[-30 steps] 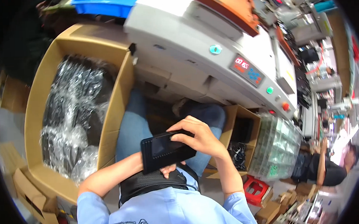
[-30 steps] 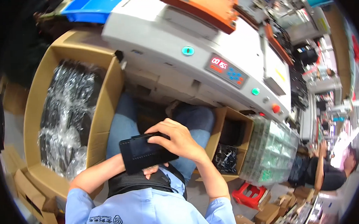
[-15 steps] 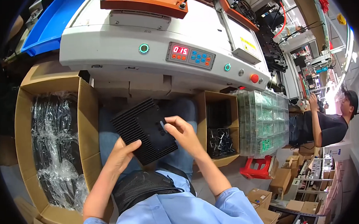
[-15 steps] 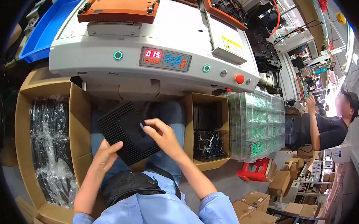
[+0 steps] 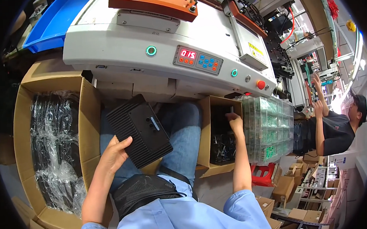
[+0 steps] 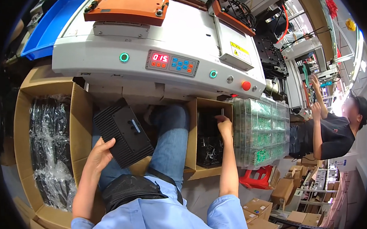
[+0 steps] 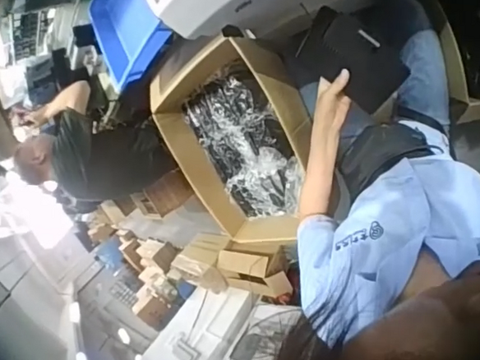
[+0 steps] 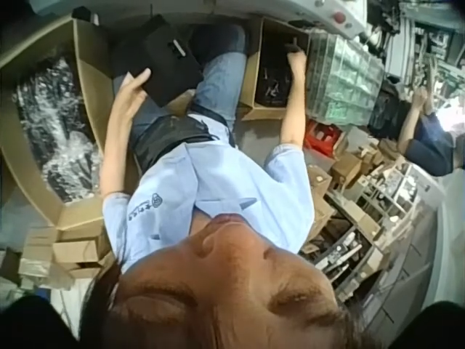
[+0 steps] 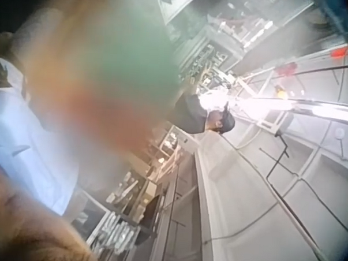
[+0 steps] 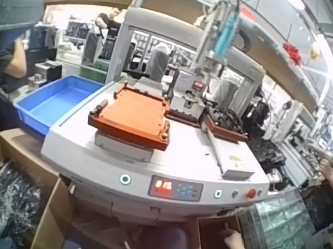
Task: Unpack black electronic heatsinks from plastic bags and place them into a sorting machine and storage boxes.
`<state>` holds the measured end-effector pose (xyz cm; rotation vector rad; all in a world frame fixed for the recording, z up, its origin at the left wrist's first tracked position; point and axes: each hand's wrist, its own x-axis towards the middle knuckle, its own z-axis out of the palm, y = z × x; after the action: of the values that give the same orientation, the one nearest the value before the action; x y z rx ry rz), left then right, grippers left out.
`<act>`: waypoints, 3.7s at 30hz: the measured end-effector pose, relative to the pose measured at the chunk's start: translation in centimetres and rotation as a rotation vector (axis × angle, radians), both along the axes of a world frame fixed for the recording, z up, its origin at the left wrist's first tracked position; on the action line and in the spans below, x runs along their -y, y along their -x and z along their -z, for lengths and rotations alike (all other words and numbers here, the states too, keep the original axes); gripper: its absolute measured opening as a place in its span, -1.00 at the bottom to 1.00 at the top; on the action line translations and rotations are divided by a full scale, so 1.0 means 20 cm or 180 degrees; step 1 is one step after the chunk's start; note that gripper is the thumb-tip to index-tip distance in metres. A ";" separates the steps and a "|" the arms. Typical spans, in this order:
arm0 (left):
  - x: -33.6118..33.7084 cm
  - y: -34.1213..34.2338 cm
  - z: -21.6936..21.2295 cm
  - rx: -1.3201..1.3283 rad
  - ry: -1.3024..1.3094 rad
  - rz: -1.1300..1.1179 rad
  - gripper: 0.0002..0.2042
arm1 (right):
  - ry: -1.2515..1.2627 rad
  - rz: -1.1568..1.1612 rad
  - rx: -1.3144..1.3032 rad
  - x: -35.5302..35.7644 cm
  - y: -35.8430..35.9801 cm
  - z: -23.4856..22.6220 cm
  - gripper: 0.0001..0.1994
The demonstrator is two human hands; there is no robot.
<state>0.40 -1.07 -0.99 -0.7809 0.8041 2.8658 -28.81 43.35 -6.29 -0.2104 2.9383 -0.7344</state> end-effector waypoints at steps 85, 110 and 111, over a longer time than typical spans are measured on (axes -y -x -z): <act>0.10 -0.02 0.11 -0.0768 -0.1985 0.1563 -0.28 | 0.0883 -0.4097 -0.1090 1.22 -0.88 -0.81 -0.66; 0.07 -0.02 -0.02 -0.1758 -0.1222 0.0599 -0.57 | 0.2609 -0.0864 0.0666 1.82 0.39 -1.86 -0.77; 0.08 -0.02 -0.03 -0.1802 -0.1276 0.0614 -0.59 | 0.2546 -0.0756 0.0764 1.85 0.44 -1.83 -0.79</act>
<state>0.87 -2.60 -0.42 0.1522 0.2808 2.9333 -37.52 6.41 30.37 -0.4749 2.1958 -1.7006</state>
